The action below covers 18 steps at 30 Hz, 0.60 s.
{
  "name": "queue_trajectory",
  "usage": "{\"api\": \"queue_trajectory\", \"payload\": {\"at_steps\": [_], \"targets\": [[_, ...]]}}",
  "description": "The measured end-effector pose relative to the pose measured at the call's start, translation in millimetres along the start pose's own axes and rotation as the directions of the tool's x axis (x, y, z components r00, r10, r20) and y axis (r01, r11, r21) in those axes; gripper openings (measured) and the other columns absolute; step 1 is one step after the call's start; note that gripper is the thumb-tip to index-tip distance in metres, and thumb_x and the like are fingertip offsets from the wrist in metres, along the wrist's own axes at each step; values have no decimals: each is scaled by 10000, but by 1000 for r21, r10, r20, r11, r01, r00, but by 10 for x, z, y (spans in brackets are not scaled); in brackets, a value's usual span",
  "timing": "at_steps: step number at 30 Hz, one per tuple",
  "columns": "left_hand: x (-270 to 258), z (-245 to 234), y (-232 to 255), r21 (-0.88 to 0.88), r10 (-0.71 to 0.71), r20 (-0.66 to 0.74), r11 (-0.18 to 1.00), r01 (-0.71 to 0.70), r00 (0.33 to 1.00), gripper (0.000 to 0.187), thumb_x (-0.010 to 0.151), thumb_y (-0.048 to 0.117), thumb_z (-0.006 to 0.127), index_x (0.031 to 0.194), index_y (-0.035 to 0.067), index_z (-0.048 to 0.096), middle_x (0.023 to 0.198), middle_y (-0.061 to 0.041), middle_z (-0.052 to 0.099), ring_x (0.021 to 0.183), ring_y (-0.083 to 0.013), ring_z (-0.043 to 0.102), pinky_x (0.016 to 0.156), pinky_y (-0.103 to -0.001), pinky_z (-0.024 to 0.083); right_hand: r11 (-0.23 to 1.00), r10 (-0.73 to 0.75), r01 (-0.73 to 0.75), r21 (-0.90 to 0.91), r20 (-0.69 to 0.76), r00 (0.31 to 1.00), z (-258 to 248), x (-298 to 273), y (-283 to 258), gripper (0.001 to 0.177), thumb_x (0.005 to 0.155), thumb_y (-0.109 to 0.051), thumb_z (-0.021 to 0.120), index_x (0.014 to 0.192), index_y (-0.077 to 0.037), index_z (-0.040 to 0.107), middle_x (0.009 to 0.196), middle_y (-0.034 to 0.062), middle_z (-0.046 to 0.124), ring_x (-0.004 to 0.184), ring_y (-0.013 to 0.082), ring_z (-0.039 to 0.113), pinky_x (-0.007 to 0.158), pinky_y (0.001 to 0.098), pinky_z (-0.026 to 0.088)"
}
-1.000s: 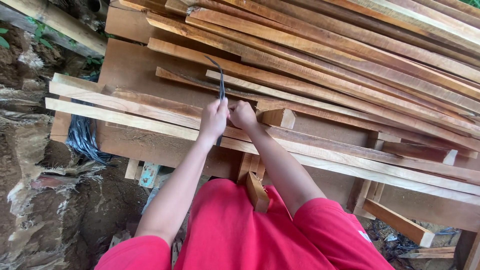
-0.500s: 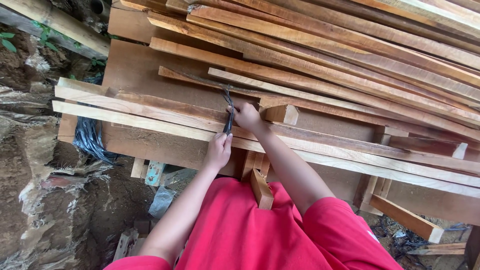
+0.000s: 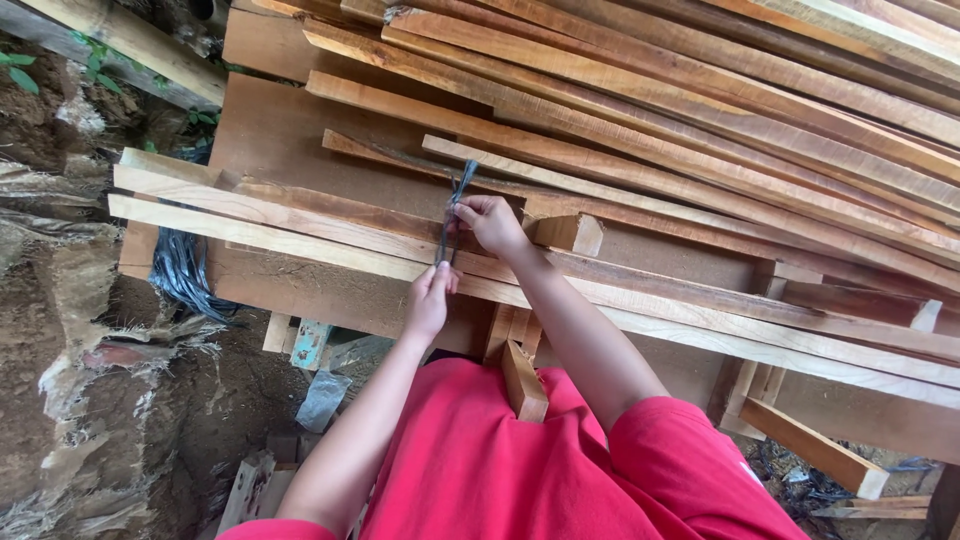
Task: Bundling several pieces of thin lumber together using rubber straps.
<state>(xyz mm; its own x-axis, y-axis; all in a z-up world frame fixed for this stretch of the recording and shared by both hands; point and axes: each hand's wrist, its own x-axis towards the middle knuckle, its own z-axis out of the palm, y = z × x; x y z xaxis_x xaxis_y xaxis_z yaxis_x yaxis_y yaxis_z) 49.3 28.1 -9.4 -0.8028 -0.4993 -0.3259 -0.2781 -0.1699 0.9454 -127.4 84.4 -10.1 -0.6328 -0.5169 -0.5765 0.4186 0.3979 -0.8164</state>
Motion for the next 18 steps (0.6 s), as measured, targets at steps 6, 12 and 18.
{"api": "queue_trajectory", "payload": {"at_steps": [6,12,18], "targets": [[43,48,143,-251,-21,-95,968,-4,995,461,1148,281,404,706,147,420,736,-15,551,979,-194,630,957,-313,429,996,76,-78,34,45,996,-72,417,335,155,959,-105,668,865,-48,777,697,69,731,614,126,725,630,197,561],[172,21,42,163,33,-13,986,-31,999,471,1127,319,451,723,111,575,699,-46,611,788,-211,627,830,-342,486,972,218,-219,84,21,976,-71,582,338,168,942,-126,667,825,-50,761,652,46,716,570,110,715,549,183,481],[792,112,763,97,-96,-100,990,106,990,499,1106,422,438,695,144,500,651,-20,590,701,-184,566,721,-300,429,963,251,-247,110,-21,968,-89,769,512,141,921,-78,669,837,-5,756,656,95,705,558,148,723,544,214,491]]}}
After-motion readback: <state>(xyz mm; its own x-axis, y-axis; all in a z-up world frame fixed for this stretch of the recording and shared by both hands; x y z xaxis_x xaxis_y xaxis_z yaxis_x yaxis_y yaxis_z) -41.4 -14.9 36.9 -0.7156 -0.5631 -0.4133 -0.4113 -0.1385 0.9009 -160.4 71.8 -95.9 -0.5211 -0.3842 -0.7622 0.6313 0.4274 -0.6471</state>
